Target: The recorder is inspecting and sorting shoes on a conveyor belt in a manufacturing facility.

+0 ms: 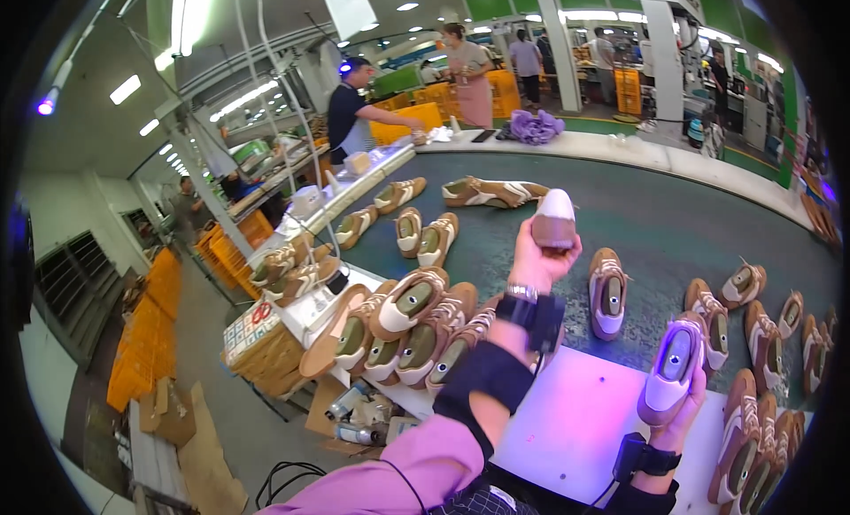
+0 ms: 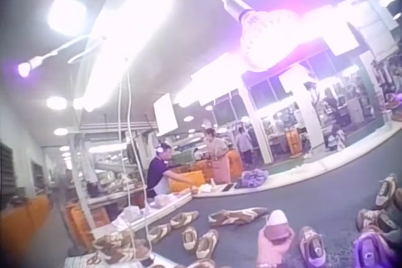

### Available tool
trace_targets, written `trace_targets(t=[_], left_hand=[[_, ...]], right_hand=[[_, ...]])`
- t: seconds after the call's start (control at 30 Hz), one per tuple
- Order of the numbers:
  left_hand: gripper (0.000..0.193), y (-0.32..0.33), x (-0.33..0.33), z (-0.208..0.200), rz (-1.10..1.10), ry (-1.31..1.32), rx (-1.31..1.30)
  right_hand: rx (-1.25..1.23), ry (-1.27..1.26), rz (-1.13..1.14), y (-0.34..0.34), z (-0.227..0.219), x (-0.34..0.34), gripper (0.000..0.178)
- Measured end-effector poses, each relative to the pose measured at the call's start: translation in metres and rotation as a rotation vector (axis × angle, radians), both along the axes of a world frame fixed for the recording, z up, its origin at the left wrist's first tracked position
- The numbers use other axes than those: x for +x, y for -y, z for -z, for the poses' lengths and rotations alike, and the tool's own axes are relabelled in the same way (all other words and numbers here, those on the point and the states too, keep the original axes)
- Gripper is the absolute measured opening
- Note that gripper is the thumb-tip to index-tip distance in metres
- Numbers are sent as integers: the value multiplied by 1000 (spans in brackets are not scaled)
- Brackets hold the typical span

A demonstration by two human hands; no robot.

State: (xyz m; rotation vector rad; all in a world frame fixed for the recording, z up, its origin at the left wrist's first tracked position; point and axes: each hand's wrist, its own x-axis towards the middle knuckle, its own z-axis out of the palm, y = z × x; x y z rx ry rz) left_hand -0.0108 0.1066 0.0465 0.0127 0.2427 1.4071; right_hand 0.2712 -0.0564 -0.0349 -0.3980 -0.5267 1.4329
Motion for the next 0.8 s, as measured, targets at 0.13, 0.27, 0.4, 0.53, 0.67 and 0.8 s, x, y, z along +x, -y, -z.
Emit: trace_targets(t=[0.13,0.27,0.4,0.53,0.67,0.8], left_hand=[[41,-42,-59,9,6,-59,-20],[31,-37,-104,53,-256,-331,-272],[24,-20,-118,66,-590,-624,-544],[30,-11,-116,66,-323,-2357,-394],[28,-28,-111,68,-412,-1368,-534],[27,-32,-95,63,-540,-373,-514]], right_hand=[[-80,-9,93,4,0,3,39],[-54,-12,58,6,1,3,38],[-87,-10,100,7,-4,-1,38],[-79,8,79,9,-7,-3,38],[-83,27,85,8,-1,-5,39],[-53,33,9,5,6,-5,40]])
